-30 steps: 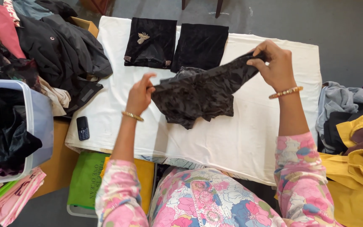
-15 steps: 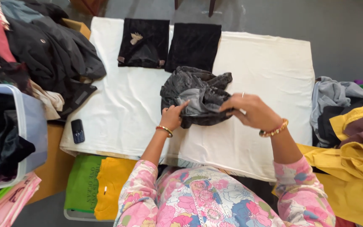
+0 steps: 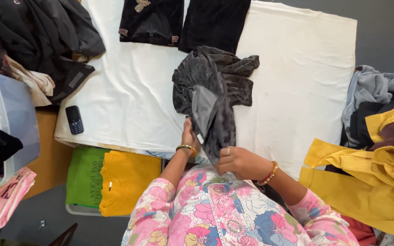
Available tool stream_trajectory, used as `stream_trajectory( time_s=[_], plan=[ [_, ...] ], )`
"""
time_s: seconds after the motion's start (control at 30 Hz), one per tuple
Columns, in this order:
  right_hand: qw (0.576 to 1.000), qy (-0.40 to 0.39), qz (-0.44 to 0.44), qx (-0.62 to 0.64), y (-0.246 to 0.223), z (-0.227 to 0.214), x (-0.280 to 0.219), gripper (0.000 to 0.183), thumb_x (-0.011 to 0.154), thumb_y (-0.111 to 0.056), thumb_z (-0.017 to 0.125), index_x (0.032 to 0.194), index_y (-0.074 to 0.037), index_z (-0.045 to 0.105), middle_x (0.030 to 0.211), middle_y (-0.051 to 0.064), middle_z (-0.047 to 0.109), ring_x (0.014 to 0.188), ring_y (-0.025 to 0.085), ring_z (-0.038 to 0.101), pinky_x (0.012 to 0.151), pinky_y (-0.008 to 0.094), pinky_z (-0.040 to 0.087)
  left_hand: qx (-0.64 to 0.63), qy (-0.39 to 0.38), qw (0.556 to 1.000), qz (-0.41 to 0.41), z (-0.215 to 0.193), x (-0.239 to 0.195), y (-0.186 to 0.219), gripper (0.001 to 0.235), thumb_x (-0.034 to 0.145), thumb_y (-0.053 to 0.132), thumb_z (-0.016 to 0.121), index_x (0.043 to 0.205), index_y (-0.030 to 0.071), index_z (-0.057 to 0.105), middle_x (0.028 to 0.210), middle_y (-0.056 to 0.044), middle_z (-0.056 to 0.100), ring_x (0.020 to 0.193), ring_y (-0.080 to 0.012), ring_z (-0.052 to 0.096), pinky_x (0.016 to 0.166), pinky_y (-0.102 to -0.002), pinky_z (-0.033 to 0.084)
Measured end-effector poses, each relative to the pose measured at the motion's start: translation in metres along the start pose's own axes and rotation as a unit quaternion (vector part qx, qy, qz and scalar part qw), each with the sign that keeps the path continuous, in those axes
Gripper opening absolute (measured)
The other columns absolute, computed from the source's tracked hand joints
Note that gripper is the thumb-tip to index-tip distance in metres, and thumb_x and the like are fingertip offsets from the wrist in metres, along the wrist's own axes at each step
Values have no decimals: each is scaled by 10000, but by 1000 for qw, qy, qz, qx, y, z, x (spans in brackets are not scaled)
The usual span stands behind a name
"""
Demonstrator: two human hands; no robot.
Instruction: The person folds a black velvet skirt with a gold emblem on a white table, then folds a second dark brown velvet skirt. The person places the folded skirts on the table and reaches into a plastic bin to retrieve more items.
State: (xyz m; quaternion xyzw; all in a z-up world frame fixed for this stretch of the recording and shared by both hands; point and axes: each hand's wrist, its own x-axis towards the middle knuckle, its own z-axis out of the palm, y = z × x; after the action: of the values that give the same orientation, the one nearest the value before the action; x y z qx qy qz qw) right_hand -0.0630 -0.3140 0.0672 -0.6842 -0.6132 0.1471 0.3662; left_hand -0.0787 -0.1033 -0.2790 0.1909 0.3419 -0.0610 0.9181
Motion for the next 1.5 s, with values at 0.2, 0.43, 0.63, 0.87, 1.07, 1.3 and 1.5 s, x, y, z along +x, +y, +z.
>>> stream_trajectory(
  time_s=[0.2, 0.43, 0.63, 0.87, 1.07, 1.3, 1.5],
  plan=[
    [997, -46, 56, 0, 4, -6, -1, 238, 682, 55, 644, 851, -108, 686, 964, -25, 735, 848, 227, 574, 785, 348, 485, 315, 125, 915, 217, 24, -21, 21, 683, 887, 42, 685, 1497, 249, 459, 1458, 35, 397, 1339, -172, 386, 1065, -395, 397],
    [998, -29, 50, -21, 11, 12, 10, 237, 682, 27, 658, 870, -115, 693, 949, -18, 718, 867, 219, 582, 805, 348, 482, 640, 146, 686, 313, 91, -59, 35, 549, 877, 248, 741, 1414, 234, 632, 1410, -150, 511, 1331, -339, 447, 1144, -469, 408],
    [996, -46, 56, -46, 17, 29, 16, 220, 680, 8, 659, 853, -121, 703, 908, -6, 700, 900, 219, 593, 826, 347, 488, 893, 50, 391, 218, 159, -75, 25, 805, 659, 260, 798, 1418, 226, 531, 1577, -173, 307, 1388, -398, 348, 1011, -694, 370],
    [992, 31, 108, -51, 26, 26, 3, 231, 810, -41, 694, 1037, -82, 715, 1008, 41, 727, 919, 249, 645, 826, 380, 528, 711, 86, 602, 354, 55, 21, 28, 311, 797, -32, 637, 1030, 158, 716, 1260, -155, 610, 1021, -364, 665, 885, -438, 544],
    [958, 122, 260, -15, 34, 13, -13, 259, 830, -61, 710, 1089, -56, 729, 1019, 101, 738, 934, 316, 695, 811, 409, 559, 83, 217, 939, 254, -20, 21, 112, 237, 916, 7, 710, 1144, -47, 674, 1098, -154, 706, 942, -296, 672, 846, -421, 573],
    [981, 109, 154, -36, 64, 21, -12, 218, 851, 14, 672, 1054, -44, 724, 1129, 99, 752, 990, 294, 715, 871, 390, 575, -1, 191, 943, 273, -9, -7, 150, 239, 977, 100, 624, 1180, -16, 671, 1115, -129, 720, 986, -264, 687, 850, -416, 603],
    [897, 319, 300, -55, 138, -81, -23, 253, 891, 56, 694, 1124, -34, 735, 926, 98, 770, 817, 165, 747, 750, 291, 571, 412, 69, 753, 509, 142, 48, 221, 241, 950, 28, 658, 1178, 38, 737, 1170, -78, 757, 1092, -185, 690, 1001, -329, 528]
  ],
)
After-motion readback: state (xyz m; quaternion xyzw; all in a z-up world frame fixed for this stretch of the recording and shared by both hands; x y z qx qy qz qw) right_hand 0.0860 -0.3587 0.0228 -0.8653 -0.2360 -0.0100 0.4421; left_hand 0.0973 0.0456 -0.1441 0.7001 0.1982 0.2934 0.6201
